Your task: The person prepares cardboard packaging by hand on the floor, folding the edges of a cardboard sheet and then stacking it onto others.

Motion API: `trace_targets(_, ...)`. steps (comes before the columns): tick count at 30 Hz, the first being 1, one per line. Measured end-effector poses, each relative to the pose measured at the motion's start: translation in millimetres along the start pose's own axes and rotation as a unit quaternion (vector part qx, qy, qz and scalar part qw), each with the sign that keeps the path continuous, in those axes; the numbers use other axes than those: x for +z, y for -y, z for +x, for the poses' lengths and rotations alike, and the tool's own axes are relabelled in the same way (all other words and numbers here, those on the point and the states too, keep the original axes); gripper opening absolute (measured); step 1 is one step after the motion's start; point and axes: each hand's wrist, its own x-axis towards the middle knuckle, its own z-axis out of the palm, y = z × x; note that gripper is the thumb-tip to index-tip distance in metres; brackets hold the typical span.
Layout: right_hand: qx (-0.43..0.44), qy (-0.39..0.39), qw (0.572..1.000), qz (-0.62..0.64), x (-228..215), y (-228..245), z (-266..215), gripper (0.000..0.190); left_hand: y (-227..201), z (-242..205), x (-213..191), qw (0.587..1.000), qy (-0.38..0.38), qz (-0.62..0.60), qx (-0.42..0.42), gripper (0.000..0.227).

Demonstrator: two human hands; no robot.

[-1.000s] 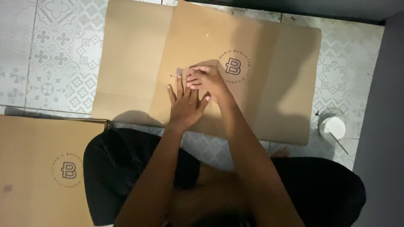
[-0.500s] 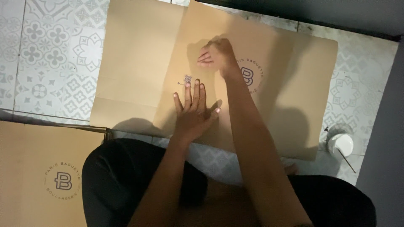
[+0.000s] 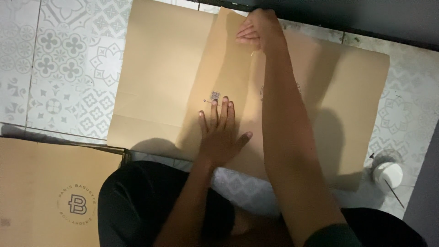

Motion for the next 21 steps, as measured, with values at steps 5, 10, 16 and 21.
trace_targets(5, -0.079, 0.044, 0.991, 0.099, -3.5, -5.6, -6.6, 0.036, -2.0, -6.0, -5.6, 0.997, -0.028, -0.063, -0.036, 0.091)
trace_targets(10, -0.065, 0.143, 0.986, 0.062, 28.4, -13.6, -64.5, 0.037, 14.2, -2.1, 1.2, 0.952, -0.297, -0.058, -0.036, 0.06)
trace_targets(16, 0.004, 0.272, 0.961, 0.048, 48.9, -14.5, -76.1, 0.042, 12.8, 3.7, 6.5, 0.935, -0.326, 0.103, -0.099, 0.06)
trace_targets(21, 0.001, 0.204, 0.976, 0.077, 50.3, -7.7, -25.6, 0.045, 12.5, 4.1, 7.1, 0.936, -0.309, 0.12, -0.117, 0.062)
